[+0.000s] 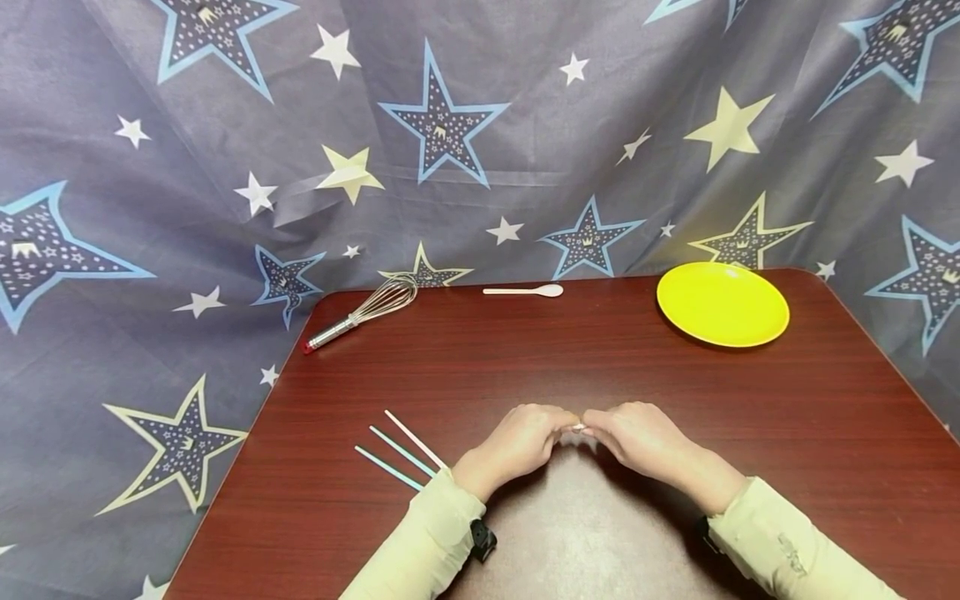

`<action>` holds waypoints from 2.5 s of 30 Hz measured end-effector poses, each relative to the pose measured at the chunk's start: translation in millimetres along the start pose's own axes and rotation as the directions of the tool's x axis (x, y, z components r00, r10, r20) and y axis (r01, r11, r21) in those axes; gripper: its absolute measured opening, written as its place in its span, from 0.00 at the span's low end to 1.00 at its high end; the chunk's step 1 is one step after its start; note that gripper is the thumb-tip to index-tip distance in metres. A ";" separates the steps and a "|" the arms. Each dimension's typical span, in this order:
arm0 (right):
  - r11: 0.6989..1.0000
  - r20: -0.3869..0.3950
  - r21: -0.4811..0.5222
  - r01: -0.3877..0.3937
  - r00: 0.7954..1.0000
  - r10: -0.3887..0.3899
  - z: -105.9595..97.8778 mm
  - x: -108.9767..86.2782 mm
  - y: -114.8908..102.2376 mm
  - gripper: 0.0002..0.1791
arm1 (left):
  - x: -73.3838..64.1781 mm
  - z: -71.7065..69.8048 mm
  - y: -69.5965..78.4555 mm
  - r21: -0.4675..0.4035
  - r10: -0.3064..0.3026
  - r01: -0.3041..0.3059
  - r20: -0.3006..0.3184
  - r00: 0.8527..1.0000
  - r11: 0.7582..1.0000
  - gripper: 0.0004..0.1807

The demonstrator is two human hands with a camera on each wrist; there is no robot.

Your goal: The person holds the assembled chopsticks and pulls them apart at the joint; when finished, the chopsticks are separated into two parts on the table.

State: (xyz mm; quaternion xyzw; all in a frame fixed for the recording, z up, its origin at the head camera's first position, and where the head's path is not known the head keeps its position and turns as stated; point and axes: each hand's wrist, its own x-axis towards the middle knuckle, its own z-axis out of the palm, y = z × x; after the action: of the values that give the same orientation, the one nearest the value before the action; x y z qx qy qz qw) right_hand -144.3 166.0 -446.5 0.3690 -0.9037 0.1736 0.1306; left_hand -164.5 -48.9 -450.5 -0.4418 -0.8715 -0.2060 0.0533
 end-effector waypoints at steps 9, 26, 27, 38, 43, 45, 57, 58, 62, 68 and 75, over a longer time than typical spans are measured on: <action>1.000 0.033 0.019 0.000 0.999 0.000 -3.4 -1.4 -0.8 0.16 | 0.4 -2.9 1.8 -0.030 0.008 -0.007 0.044 0.999 1.000 0.07; 0.994 0.009 0.092 0.054 0.998 -0.056 -11.8 -9.8 1.4 0.10 | -2.1 -9.6 3.5 -0.044 0.053 -0.052 0.008 0.999 0.998 0.09; 0.994 0.010 0.094 0.054 0.998 -0.055 -12.7 -10.8 2.5 0.10 | -1.6 -11.4 3.7 -0.042 0.058 -0.058 -0.007 0.998 0.997 0.09; 0.987 0.065 0.072 -0.143 0.988 0.138 -21.4 -17.0 26.3 0.08 | -1.8 -16.9 5.1 0.064 -0.043 0.041 0.032 0.999 0.997 0.08; 0.978 0.117 0.113 -0.173 0.980 0.160 -25.5 -19.7 45.3 0.11 | -5.2 -12.3 3.1 0.082 -0.073 0.068 0.064 0.995 0.994 0.08; 0.975 0.117 0.127 -0.182 0.979 0.168 -24.8 -20.2 51.6 0.10 | -5.4 -9.9 2.2 0.082 -0.066 0.061 0.070 0.995 0.995 0.10; 0.975 0.011 0.081 -0.209 0.978 0.209 -20.9 -12.2 71.7 0.09 | -1.8 1.1 6.4 0.046 -0.120 0.117 0.075 0.990 0.992 0.04; 0.974 0.009 0.073 -0.216 0.976 0.216 -20.4 -11.6 72.8 0.09 | -1.4 2.3 7.1 0.061 -0.128 0.124 0.072 0.989 0.990 0.03; 0.968 0.017 0.037 -0.248 0.969 0.247 -16.7 -8.0 77.3 0.08 | 0.2 6.6 11.2 0.139 -0.159 0.148 0.072 0.985 0.979 0.04; 0.945 0.062 -0.014 -0.326 0.943 0.326 -11.8 1.3 80.7 0.07 | 2.3 12.3 17.1 0.225 -0.180 0.159 0.079 0.980 0.961 0.08; 0.913 0.075 -0.084 -0.399 0.911 0.405 -9.9 6.8 84.9 0.07 | 3.6 18.1 20.0 0.325 -0.135 0.101 0.082 0.987 0.940 0.08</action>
State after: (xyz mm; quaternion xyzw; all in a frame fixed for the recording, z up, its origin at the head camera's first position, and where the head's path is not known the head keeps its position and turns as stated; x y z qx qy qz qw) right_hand -208.4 222.6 -453.5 0.1782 -0.9705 0.1497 0.0631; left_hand -149.3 -28.4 -459.7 -0.3842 -0.9199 -0.0419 0.0666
